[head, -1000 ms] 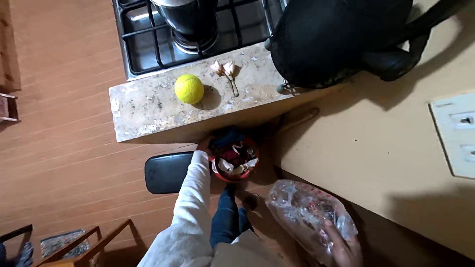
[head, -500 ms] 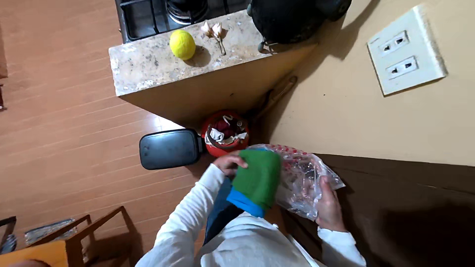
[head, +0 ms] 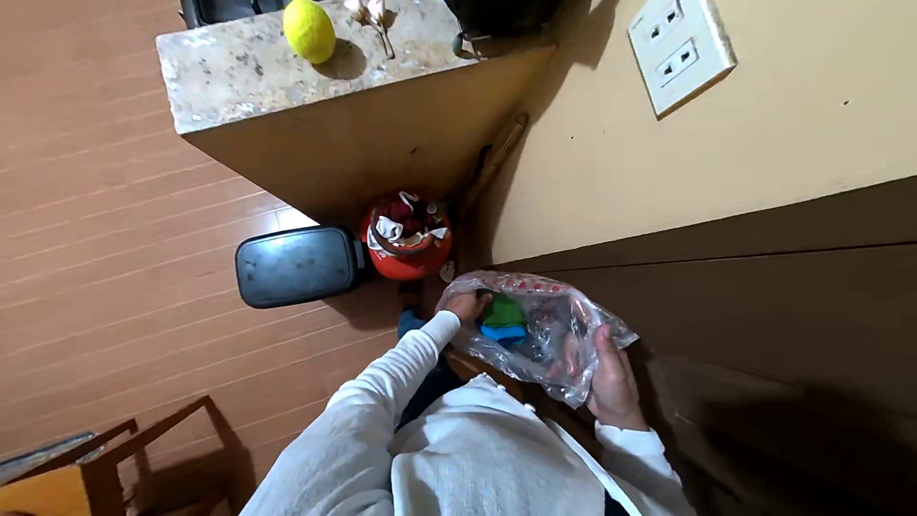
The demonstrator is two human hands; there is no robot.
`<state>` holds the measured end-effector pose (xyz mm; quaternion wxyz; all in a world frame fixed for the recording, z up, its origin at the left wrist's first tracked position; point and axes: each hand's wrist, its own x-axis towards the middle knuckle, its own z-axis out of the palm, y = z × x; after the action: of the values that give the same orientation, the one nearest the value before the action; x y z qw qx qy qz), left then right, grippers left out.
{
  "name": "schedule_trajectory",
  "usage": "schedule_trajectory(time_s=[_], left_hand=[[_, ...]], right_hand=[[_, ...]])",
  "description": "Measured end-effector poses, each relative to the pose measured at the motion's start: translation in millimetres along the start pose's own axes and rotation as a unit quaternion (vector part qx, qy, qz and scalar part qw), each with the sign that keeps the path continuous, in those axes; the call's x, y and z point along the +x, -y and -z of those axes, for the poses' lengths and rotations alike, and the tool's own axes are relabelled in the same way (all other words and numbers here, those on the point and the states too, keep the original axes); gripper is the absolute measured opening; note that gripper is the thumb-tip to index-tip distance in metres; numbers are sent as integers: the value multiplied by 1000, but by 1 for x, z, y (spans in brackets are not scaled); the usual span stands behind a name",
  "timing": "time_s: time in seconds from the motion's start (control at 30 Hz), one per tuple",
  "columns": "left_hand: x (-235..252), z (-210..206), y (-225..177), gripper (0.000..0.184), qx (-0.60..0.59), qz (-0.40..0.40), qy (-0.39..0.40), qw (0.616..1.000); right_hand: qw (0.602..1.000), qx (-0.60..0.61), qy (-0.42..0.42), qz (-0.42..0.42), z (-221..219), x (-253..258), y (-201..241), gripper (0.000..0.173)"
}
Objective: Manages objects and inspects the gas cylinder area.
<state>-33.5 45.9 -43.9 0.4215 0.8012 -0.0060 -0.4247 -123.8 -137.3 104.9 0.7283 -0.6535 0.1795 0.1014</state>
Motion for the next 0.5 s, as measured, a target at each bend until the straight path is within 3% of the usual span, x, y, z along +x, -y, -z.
schedule_trajectory(time_s=[0.1, 0.23, 0.4, 0.5], left_hand=[[-15, -1, 3, 54, 67, 20, 27, 997], [-33, -7, 11, 51, 106, 30, -5, 994], [-53, -12, 12, 43, 151, -38, -51, 986], [-69, -3, -15, 45, 72, -62, 2, 995]], right_hand=[[1000, 2, -9, 7, -6, 4, 4, 47], [1000, 6, -9, -3, -11, 4, 2, 49], [1000, 0, 16, -21, -18, 2, -4, 47], [1000, -13, 6, -27, -26, 0, -6, 41]])
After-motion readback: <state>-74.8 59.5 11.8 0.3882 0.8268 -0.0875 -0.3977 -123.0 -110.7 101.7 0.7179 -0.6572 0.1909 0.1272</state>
